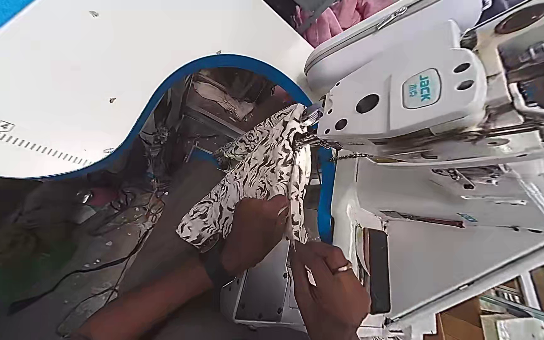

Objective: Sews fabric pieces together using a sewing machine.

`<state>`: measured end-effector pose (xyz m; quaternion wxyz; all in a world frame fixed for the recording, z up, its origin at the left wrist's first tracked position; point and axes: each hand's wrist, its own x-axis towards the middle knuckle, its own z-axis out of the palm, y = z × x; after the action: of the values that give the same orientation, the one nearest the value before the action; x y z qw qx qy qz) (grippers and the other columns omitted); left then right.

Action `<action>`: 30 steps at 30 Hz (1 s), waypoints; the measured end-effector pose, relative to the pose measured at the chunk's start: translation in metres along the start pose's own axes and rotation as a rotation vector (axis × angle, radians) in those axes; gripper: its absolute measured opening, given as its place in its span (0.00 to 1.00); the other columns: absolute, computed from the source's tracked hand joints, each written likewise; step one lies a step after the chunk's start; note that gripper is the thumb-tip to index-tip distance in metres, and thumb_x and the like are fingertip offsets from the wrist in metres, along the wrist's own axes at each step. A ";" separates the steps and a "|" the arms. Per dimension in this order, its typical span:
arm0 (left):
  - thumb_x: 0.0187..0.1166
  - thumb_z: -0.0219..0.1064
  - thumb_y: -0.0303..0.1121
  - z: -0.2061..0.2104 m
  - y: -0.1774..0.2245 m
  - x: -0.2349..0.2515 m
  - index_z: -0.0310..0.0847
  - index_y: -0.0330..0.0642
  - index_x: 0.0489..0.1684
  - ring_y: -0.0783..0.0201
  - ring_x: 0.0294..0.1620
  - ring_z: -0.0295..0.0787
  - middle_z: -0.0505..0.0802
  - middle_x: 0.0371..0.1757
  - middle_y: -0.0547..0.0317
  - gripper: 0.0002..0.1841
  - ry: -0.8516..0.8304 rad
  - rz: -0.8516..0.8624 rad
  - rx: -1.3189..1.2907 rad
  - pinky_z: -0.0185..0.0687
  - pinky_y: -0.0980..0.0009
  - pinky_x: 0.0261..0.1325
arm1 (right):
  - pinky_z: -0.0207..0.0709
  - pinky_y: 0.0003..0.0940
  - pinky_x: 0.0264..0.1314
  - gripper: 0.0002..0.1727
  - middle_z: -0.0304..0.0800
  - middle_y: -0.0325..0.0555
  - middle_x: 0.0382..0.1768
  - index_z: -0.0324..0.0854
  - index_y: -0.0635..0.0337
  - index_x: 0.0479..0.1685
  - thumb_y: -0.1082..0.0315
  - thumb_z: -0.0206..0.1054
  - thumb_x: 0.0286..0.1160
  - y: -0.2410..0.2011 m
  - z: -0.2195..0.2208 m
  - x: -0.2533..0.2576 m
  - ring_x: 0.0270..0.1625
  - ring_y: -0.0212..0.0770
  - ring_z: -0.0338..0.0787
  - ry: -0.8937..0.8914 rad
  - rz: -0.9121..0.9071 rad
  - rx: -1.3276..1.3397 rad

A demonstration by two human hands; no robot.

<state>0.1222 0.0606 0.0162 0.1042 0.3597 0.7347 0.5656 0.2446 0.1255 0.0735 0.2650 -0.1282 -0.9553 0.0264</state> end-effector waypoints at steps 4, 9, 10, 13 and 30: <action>0.74 0.62 0.28 0.000 -0.005 -0.014 0.83 0.39 0.19 0.58 0.14 0.80 0.80 0.12 0.56 0.12 -0.018 0.042 -0.035 0.72 0.60 0.17 | 0.74 0.09 0.44 0.05 0.82 0.48 0.34 0.89 0.60 0.32 0.72 0.70 0.72 0.006 0.021 0.000 0.38 0.29 0.82 0.077 -0.014 -0.012; 0.75 0.63 0.29 0.009 -0.017 -0.009 0.92 0.38 0.26 0.61 0.18 0.84 0.86 0.16 0.56 0.12 0.092 0.149 -0.056 0.76 0.66 0.25 | 0.81 0.14 0.53 0.05 0.91 0.50 0.39 0.89 0.60 0.35 0.73 0.68 0.77 0.023 0.044 0.008 0.46 0.30 0.91 0.132 -0.064 0.059; 0.75 0.63 0.28 0.012 -0.019 -0.005 0.91 0.37 0.26 0.60 0.18 0.82 0.85 0.15 0.56 0.11 0.128 0.178 -0.037 0.74 0.66 0.25 | 0.82 0.15 0.56 0.05 0.93 0.50 0.41 0.88 0.60 0.34 0.73 0.67 0.77 0.026 0.048 0.009 0.49 0.31 0.93 0.147 -0.070 0.095; 0.73 0.63 0.27 0.019 -0.022 0.011 0.85 0.39 0.18 0.59 0.17 0.80 0.82 0.13 0.56 0.11 0.194 0.234 0.038 0.71 0.65 0.25 | 0.82 0.18 0.62 0.08 0.95 0.52 0.42 0.87 0.64 0.29 0.76 0.66 0.75 0.034 0.057 0.017 0.54 0.34 0.94 0.183 -0.069 0.165; 0.77 0.63 0.23 -0.009 -0.051 0.020 0.94 0.36 0.44 0.57 0.53 0.96 0.97 0.49 0.49 0.11 0.180 0.147 0.035 0.89 0.63 0.60 | 0.82 0.31 0.63 0.11 0.95 0.57 0.51 0.84 0.65 0.43 0.70 0.57 0.77 0.033 0.065 0.032 0.57 0.44 0.92 0.035 -0.089 0.247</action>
<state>0.0814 0.0617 -0.0214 -0.0101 0.3619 0.7225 0.5890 0.1922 0.1670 0.0296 0.2963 -0.0527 -0.9448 0.1297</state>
